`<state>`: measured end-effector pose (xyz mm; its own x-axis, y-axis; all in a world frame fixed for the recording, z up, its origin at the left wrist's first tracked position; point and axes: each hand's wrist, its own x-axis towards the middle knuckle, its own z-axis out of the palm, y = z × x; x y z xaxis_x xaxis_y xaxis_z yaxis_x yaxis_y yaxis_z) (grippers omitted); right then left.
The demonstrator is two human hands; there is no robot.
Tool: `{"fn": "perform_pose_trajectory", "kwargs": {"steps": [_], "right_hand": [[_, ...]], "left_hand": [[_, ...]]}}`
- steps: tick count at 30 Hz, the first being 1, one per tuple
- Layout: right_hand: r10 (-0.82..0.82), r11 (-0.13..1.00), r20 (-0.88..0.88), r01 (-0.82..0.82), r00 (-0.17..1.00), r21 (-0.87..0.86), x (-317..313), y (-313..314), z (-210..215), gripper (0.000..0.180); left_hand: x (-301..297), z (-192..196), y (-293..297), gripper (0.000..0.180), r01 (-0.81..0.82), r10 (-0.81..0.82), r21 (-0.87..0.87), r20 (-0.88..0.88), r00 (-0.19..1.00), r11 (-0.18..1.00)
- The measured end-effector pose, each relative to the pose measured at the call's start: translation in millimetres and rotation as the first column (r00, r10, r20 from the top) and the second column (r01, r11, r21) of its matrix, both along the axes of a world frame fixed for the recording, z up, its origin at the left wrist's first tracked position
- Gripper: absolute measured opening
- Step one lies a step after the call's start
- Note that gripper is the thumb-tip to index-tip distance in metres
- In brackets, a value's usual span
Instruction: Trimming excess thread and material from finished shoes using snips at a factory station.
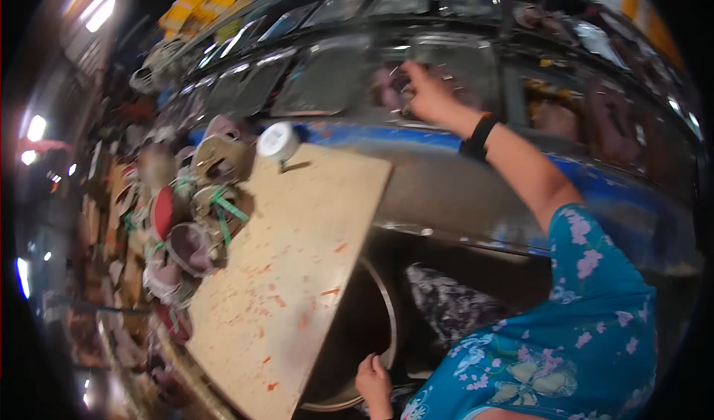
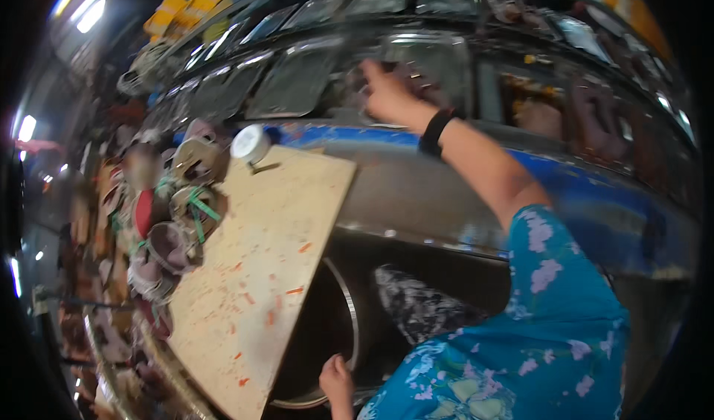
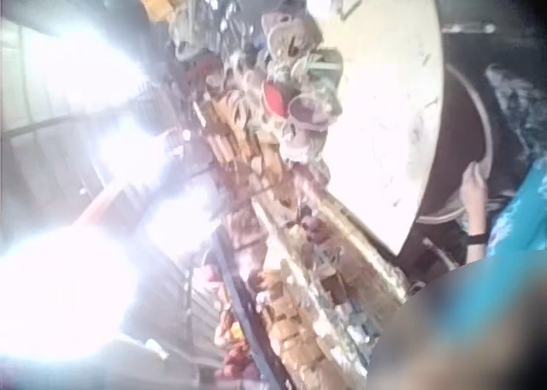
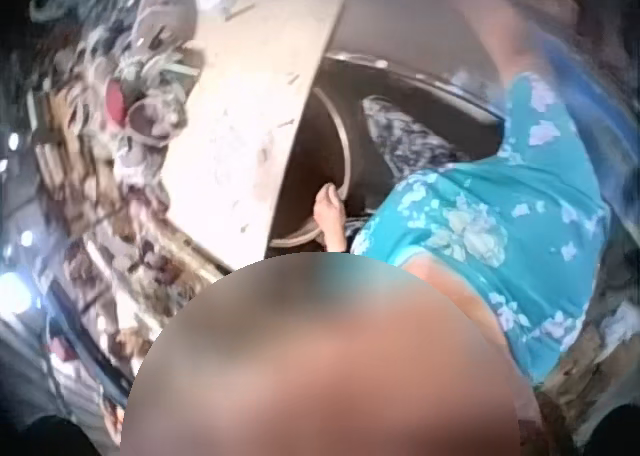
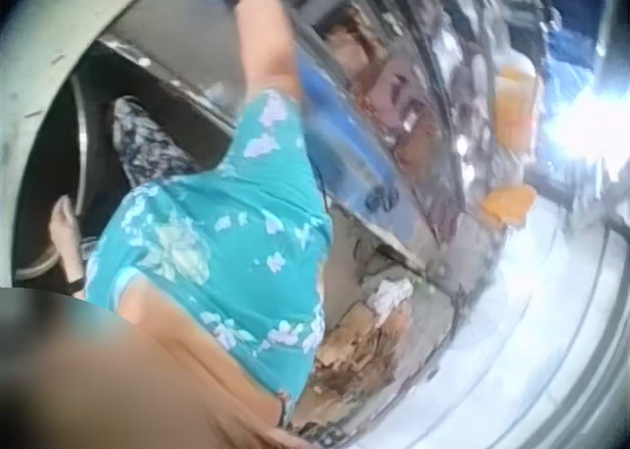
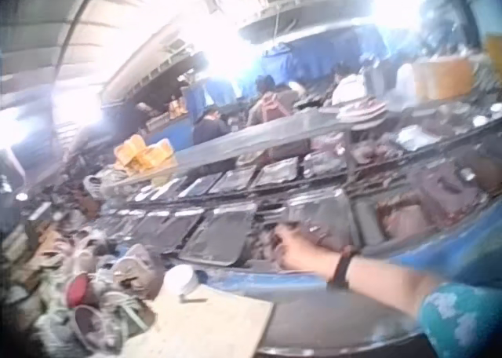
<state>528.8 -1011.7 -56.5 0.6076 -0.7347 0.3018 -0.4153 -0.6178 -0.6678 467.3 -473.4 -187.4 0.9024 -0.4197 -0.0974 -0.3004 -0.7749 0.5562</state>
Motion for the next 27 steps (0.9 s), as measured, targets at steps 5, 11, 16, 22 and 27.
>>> {"fn": "perform_pose_trajectory", "kwargs": {"steps": [5, 11, 16, 22, 27], "right_hand": [[-0.063, 0.989, 0.232, 0.092, 0.971, -0.115, 41.9, -110.0, -100.0, 0.069], [-0.079, 0.951, 0.092, 0.103, 0.993, -0.292, 70.9, -193.8, -147.3, 0.066], [-0.134, 0.984, 0.116, 0.146, 0.984, -0.102, 77.9, -240.5, -146.0, 0.05], [0.303, 0.951, 0.217, -0.279, 0.928, -0.137, 71.4, -143.1, -90.3, 0.059], [0.716, 0.686, 0.028, -0.696, 0.697, -0.214, -7.5, 108.6, 29.9, 0.063]], "left_hand": [[-5.6, -2.2, -8.3, 0.03, -0.009, 0.011, 0.116, -0.021, 1.0, 0.993], [-13.7, 17.0, -4.8, 0.029, -0.105, 0.097, 0.123, 0.066, 0.993, 0.987], [-9.0, 12.2, -2.7, 0.022, -0.08, 0.076, 0.011, 0.203, 0.976, 0.997], [-12.6, 6.7, 0.0, 0.024, -0.075, 0.089, -0.073, 0.209, 0.974, 0.994], [-11.2, 5.2, 16.9, 0.029, -0.064, 0.041, -0.339, -0.074, 0.996, 0.939]]}}
